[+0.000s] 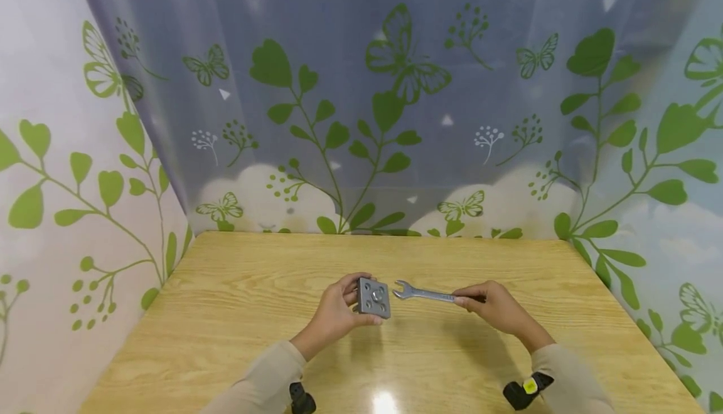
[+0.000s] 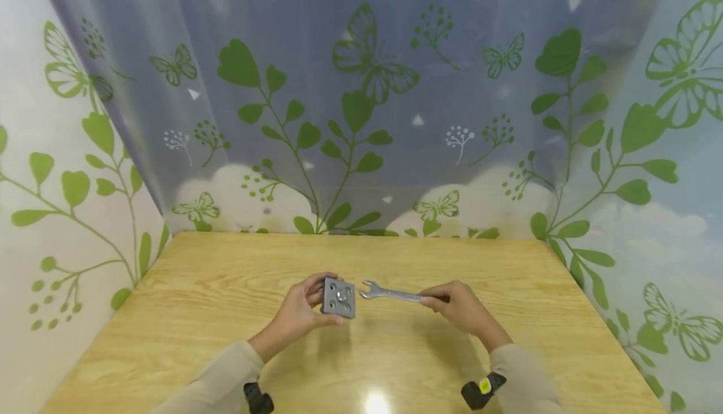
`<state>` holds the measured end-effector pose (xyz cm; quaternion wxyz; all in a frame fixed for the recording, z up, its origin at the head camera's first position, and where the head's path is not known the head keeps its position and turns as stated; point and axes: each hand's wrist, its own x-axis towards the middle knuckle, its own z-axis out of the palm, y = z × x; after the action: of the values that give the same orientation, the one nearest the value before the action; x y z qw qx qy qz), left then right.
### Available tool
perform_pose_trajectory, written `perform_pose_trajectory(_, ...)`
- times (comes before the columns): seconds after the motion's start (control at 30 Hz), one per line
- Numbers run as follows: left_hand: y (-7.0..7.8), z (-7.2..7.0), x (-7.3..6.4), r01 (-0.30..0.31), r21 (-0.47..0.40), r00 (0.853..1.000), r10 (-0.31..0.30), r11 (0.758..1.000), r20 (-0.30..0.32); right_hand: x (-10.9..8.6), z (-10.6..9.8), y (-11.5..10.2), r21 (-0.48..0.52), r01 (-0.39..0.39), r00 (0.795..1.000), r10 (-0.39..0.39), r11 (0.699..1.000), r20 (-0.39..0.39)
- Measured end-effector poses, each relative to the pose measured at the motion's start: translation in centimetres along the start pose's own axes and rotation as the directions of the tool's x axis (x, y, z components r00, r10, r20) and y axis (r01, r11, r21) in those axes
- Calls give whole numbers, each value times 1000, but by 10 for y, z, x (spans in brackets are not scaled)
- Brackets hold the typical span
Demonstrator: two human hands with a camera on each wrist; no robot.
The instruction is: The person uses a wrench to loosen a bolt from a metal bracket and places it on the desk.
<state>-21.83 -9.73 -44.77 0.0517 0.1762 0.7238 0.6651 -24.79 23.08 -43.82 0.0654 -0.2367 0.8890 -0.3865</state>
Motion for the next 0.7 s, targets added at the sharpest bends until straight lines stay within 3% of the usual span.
perform_pose_trajectory(0.2, -1, 2, 2, 4, -13, 997, -5, 1000, -72, -20, 38, -25, -50, -21, 981, 11, 999, -193)
perform_pose_trajectory(0.33, 0, 3, 1, 10, -25, 993, -13, 1000, -115, -28, 58, -43, 23, -62, 954, 66, 998, -292)
perform_pose_trajectory(0.47, 1, 2, 1, 15, -31, 989, -19, 999, -145, -32, 71, -58, 95, -115, 933, 140, 989, -331)
perform_pose_trajectory(0.7, 3, 6, 0, 14, -45, 983, -22, 999, -181, -36, 88, -75, 91, -190, 912, 211, 977, -352)
